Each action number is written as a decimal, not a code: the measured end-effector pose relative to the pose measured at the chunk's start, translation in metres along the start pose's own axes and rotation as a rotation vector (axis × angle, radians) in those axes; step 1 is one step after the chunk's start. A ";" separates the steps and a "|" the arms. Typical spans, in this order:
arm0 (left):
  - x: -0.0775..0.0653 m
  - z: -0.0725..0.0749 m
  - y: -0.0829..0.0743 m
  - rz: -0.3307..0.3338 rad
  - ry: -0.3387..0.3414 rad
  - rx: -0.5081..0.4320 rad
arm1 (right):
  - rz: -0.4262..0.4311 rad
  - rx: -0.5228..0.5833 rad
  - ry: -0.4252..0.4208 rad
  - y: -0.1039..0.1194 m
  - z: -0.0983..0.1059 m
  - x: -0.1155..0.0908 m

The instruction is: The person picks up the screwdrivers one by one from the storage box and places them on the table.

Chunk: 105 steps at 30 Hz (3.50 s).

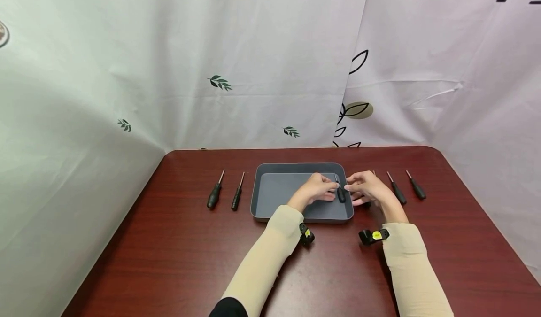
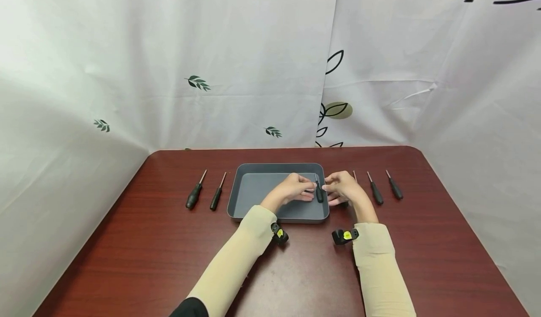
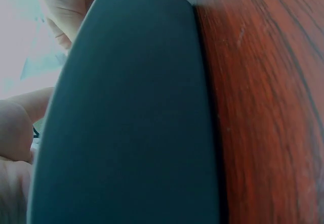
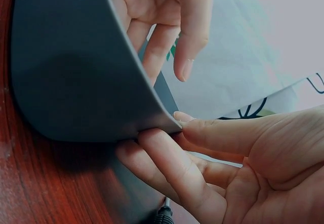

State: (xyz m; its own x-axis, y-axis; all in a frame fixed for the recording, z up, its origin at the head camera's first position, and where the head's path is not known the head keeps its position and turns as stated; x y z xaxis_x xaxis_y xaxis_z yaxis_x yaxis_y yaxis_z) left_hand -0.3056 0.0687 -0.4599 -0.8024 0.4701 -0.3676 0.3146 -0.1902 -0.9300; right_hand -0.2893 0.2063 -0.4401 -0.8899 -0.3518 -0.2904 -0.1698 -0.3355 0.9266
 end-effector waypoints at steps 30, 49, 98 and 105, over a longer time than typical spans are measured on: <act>0.001 -0.016 -0.008 -0.014 -0.107 0.171 | -0.016 -0.002 -0.007 -0.001 0.001 0.000; 0.003 -0.014 -0.003 0.003 -0.204 0.078 | -0.011 0.004 0.007 0.003 -0.001 -0.002; -0.016 0.013 -0.004 -0.056 -0.007 0.054 | 0.007 -0.058 0.025 0.006 -0.006 -0.001; -0.024 0.018 -0.010 -0.060 0.010 0.036 | -0.005 -0.057 0.024 0.005 -0.008 0.001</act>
State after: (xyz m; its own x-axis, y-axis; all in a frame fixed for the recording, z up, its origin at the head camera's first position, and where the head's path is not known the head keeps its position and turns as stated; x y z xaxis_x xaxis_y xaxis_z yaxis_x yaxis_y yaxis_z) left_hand -0.2987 0.0438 -0.4415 -0.8140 0.4901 -0.3116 0.2478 -0.1922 -0.9496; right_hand -0.2874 0.1978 -0.4375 -0.8786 -0.3706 -0.3013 -0.1490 -0.3866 0.9101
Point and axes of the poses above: each hand's wrist, its own x-axis towards the middle knuckle, its own z-axis out of the back of the hand, y = z × x, the point moved 8 cm from there along x, towards the middle knuckle, and after that the axes turned 6 degrees about y, right-handed, at the moved point
